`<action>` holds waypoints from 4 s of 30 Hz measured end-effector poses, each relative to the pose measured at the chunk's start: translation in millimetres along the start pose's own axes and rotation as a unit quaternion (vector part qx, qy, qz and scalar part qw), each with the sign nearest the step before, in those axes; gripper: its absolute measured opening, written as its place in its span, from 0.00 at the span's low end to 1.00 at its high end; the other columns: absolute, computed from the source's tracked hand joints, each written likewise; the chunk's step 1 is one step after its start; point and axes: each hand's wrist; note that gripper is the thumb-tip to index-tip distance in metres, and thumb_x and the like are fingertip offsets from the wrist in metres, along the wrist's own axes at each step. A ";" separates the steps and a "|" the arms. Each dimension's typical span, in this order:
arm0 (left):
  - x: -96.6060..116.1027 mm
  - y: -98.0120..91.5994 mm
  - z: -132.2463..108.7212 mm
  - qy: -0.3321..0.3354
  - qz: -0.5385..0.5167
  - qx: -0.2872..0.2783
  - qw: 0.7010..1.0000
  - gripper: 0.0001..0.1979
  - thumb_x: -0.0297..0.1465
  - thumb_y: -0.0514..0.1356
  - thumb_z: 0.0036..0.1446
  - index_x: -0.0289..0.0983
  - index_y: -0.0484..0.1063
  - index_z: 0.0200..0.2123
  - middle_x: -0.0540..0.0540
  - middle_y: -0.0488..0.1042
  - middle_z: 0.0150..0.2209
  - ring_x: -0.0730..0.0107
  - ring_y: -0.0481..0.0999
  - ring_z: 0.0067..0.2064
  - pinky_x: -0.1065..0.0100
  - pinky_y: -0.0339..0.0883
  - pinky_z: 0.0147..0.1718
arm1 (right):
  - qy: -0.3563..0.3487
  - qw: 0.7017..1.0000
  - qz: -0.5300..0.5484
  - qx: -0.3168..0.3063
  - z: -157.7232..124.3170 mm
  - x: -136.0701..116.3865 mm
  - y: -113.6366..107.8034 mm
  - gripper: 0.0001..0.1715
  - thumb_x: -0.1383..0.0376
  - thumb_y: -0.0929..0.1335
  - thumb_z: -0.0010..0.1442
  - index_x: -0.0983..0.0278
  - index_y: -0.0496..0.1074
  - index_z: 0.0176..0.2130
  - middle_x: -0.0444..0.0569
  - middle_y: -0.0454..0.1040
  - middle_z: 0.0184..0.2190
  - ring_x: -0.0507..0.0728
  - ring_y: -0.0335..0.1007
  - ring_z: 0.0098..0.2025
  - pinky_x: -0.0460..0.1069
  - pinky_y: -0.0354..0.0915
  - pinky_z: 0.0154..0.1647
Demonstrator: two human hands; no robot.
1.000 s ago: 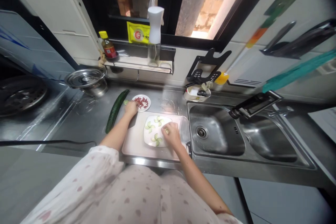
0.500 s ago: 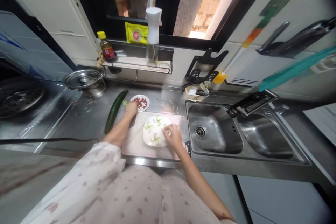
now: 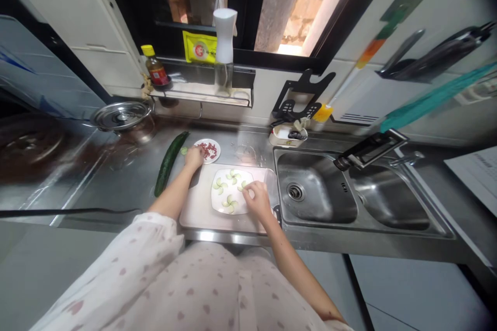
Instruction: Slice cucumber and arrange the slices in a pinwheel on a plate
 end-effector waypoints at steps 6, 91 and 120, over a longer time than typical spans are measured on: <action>17.6 -3.7 -20.4 -0.035 -0.209 0.030 0.977 0.10 0.34 0.57 0.55 0.34 0.74 0.34 0.41 0.78 0.38 0.64 0.76 0.40 0.68 0.66 0.41 | -0.004 1.000 0.005 -0.007 4.5 -1.6 3.4 0.10 0.62 0.63 0.61 0.61 0.71 0.30 0.50 0.71 0.33 0.58 0.62 0.41 0.53 0.59 0.47; 120.8 60.4 -141.9 0.087 -0.031 -0.131 0.987 0.07 0.31 0.59 0.56 0.39 0.74 0.39 0.46 0.77 0.35 0.67 0.74 0.36 0.71 0.61 0.34 | 0.049 0.946 -0.227 -0.227 28.2 19.3 -1.7 0.13 0.64 0.62 0.63 0.65 0.74 0.41 0.55 0.70 0.43 0.58 0.59 0.46 0.49 0.57 0.42; 121.9 68.2 -140.4 0.092 -0.019 -0.137 0.986 0.08 0.33 0.59 0.58 0.38 0.72 0.40 0.44 0.77 0.39 0.65 0.74 0.40 0.69 0.62 0.38 | 0.030 0.929 -0.276 -0.245 29.5 18.1 5.7 0.17 0.64 0.59 0.65 0.66 0.74 0.43 0.59 0.71 0.46 0.61 0.59 0.47 0.51 0.57 0.47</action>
Point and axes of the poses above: each hand's wrist, its own z-axis towards the middle knuckle, its own y-axis out of the palm, x = y × z
